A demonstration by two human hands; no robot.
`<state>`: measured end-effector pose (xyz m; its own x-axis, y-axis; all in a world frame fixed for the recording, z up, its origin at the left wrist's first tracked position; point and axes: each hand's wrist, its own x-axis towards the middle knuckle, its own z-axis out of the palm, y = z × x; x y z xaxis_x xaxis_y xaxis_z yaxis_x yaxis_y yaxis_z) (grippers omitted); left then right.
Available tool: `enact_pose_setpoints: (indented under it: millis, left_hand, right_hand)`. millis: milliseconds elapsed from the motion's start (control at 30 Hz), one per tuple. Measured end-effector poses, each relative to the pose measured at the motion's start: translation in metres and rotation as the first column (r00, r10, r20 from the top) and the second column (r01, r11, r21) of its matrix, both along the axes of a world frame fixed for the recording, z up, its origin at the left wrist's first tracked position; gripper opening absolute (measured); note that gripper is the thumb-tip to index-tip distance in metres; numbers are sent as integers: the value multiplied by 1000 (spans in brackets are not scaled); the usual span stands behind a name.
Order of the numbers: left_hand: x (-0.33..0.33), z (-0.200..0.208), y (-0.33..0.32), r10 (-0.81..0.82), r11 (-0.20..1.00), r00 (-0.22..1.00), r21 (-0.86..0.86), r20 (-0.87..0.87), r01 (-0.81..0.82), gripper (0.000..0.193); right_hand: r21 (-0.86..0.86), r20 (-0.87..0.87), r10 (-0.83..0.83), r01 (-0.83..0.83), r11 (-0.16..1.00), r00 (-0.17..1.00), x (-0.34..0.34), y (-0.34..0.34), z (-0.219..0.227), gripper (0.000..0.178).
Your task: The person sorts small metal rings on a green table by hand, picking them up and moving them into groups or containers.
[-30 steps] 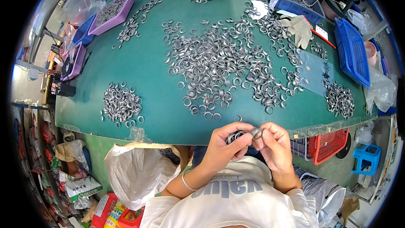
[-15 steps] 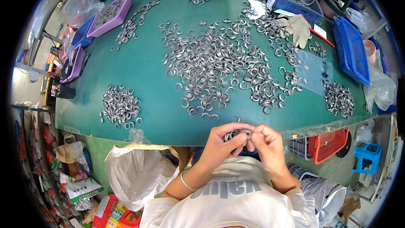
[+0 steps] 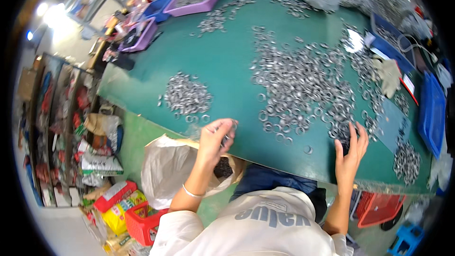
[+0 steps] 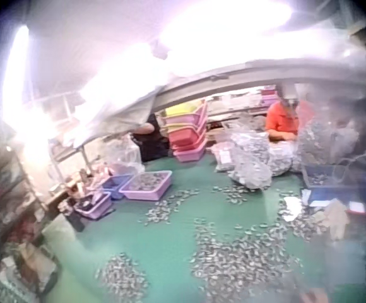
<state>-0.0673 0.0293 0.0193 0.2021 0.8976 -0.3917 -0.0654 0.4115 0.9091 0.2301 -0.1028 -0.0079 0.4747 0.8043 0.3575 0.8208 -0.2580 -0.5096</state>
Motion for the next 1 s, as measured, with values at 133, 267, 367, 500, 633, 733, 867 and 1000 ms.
enact_pose_setpoints:
  millis: [133,267,367,500,633,733,867,1000]
  left_hand:
    - [-62,-22,64,555,523,638,820,-534,232,14]
    - [-87,-24,107,699,471,447,830,-558,300,15]
    - [-99,-41,129,752,446,365,831,-549,331,16]
    - [-107,-56,145,724,423,443,848,-529,321,17]
    - [-100,-54,143,716,461,384,808,-583,367,19]
    - [-105,-52,142,670,449,430,792,-605,414,20]
    - [-78,-21,122,703,378,521,874,-485,305,18]
    - [-11,21,37,388,593,837,800,-387,95,21]
  right_hand:
    - [-106,23,64,-61,992,998,-12,3,-13,54]
    - [-85,57,44,-39,996,997,-14,5,-19,52]
    - [-49,63,44,-41,998,997,-12,5,-22,40]
    - [12,18,34,-35,999,999,-11,6,-24,29]
    - [49,-9,17,-17,999,1000,-12,5,-27,17]
    - [120,1,17,-17,993,1000,-11,5,-21,9]
    - [178,-182,-15,48,983,983,0,1,-10,7]
    - [292,-676,117,118,949,728,-1,-5,-6,7]
